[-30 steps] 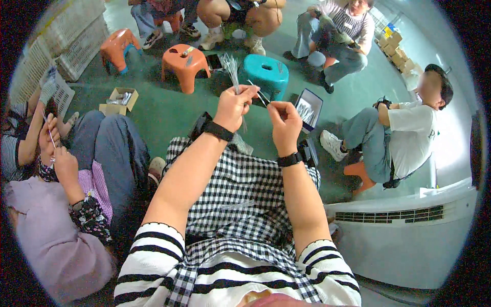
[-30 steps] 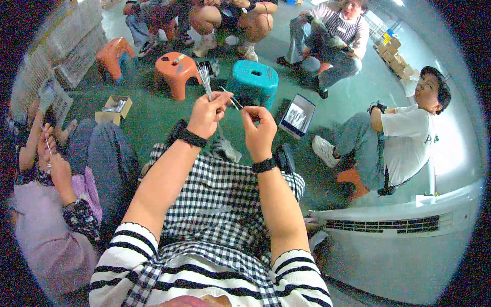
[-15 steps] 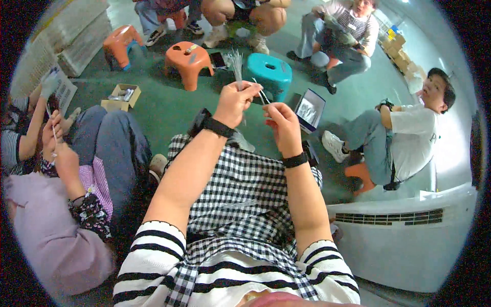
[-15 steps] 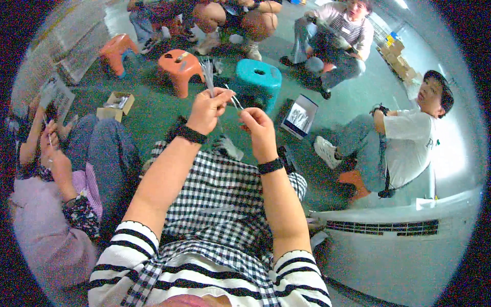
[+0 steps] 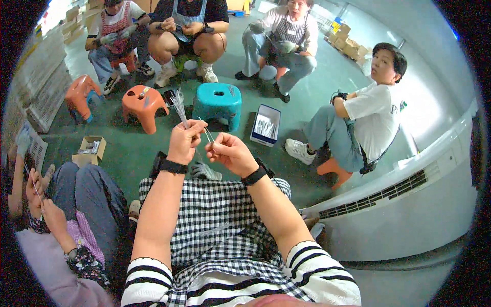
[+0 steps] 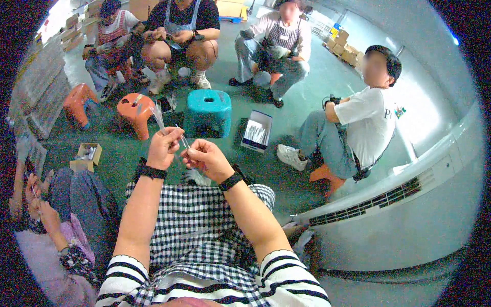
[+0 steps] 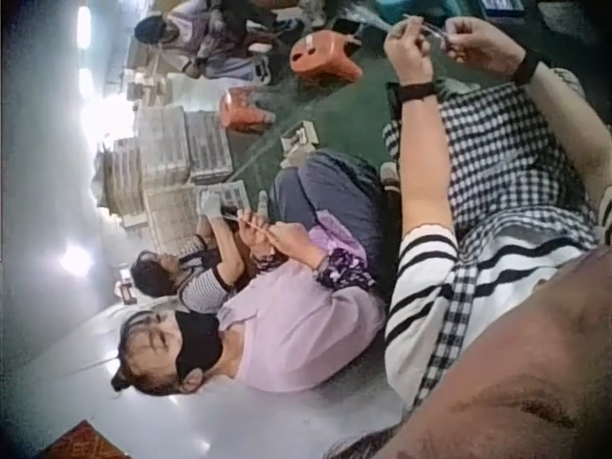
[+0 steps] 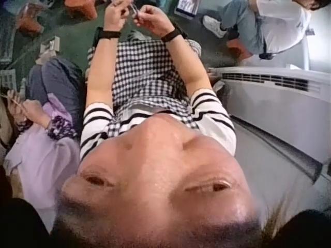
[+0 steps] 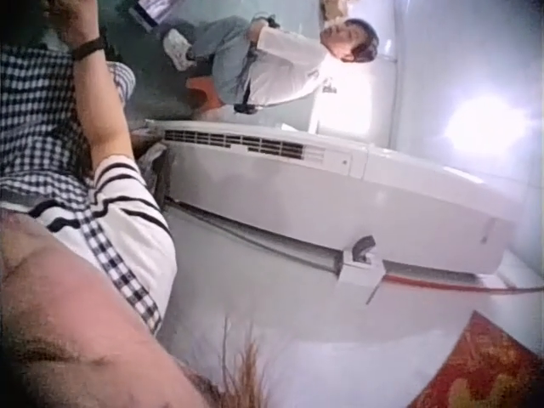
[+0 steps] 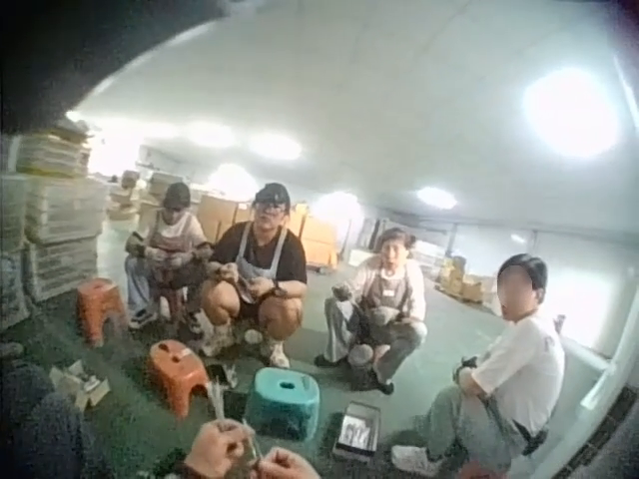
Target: Assembling small plastic components by inserting white rods into black plastic sleeves or clips.
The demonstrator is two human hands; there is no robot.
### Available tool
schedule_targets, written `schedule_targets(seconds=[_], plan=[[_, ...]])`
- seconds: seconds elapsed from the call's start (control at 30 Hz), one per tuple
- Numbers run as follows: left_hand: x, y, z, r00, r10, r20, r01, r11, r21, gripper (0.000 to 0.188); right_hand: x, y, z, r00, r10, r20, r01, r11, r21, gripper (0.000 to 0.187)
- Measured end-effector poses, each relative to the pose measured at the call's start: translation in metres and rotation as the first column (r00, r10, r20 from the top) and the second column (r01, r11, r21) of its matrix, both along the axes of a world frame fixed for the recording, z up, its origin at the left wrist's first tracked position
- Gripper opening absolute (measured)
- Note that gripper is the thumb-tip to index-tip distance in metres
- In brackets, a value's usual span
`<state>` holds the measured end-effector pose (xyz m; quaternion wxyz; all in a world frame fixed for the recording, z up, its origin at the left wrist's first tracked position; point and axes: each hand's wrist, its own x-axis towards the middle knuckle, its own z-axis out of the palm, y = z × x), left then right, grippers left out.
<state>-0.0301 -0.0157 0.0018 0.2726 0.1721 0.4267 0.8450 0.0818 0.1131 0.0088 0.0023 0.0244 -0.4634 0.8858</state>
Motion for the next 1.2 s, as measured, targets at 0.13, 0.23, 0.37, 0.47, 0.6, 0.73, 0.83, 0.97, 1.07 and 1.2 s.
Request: schedule_targets(seconds=[0.13,0.23,0.37,0.47,0.6,0.73,0.83,0.97,1.07,1.2], plan=[[-0.005,0.003,-0.001,1.0,0.014,0.008,-0.015,1.0,0.008,0.01,-0.01,0.006,-0.009,0.988,-0.098,-0.12,0.126,0.959,0.253,0.014],[-0.007,0.003,0.0,1.0,0.029,-0.004,-0.029,0.999,-0.022,0.009,-0.011,0.005,-0.01,0.991,-0.117,-0.069,0.128,0.976,0.176,0.013],[-0.011,0.005,-0.003,0.999,0.029,-0.041,-0.029,1.0,0.002,0.008,-0.011,0.008,-0.007,0.998,-0.037,0.046,0.036,0.999,0.03,0.013],[-0.009,0.005,-0.005,0.998,0.054,-0.031,-0.055,0.998,-0.007,0.008,-0.014,0.011,-0.011,0.992,-0.12,-0.045,0.128,0.954,0.273,0.015],[-0.009,0.009,-0.005,0.997,0.073,-0.032,-0.074,0.997,-0.022,0.008,-0.019,0.013,-0.022,0.944,-0.229,-0.239,0.328,0.741,0.586,0.015],[-0.011,0.005,-0.005,0.996,0.069,-0.052,-0.071,0.997,-0.039,0.009,-0.01,0.001,-0.008,0.974,-0.225,0.022,0.213,0.945,0.249,0.015],[-0.01,0.004,-0.006,0.998,0.038,-0.059,-0.041,0.998,-0.039,0.01,-0.012,0.002,-0.008,0.979,-0.157,0.132,0.133,0.976,0.174,0.015],[-0.007,0.007,0.001,0.994,0.032,-0.107,-0.038,0.998,-0.048,0.01,-0.016,0.011,-0.021,0.99,-0.133,0.046,0.122,0.974,0.192,0.016],[-0.001,0.005,-0.003,0.992,0.095,-0.087,-0.103,0.991,-0.086,0.009,-0.011,0.003,-0.018,0.897,-0.398,-0.191,0.393,0.521,0.758,0.021],[-0.001,0.004,0.001,0.989,0.102,-0.108,-0.109,0.992,-0.06,0.008,-0.01,-0.003,-0.005,0.724,-0.298,-0.623,0.665,0.059,0.744,0.018]])
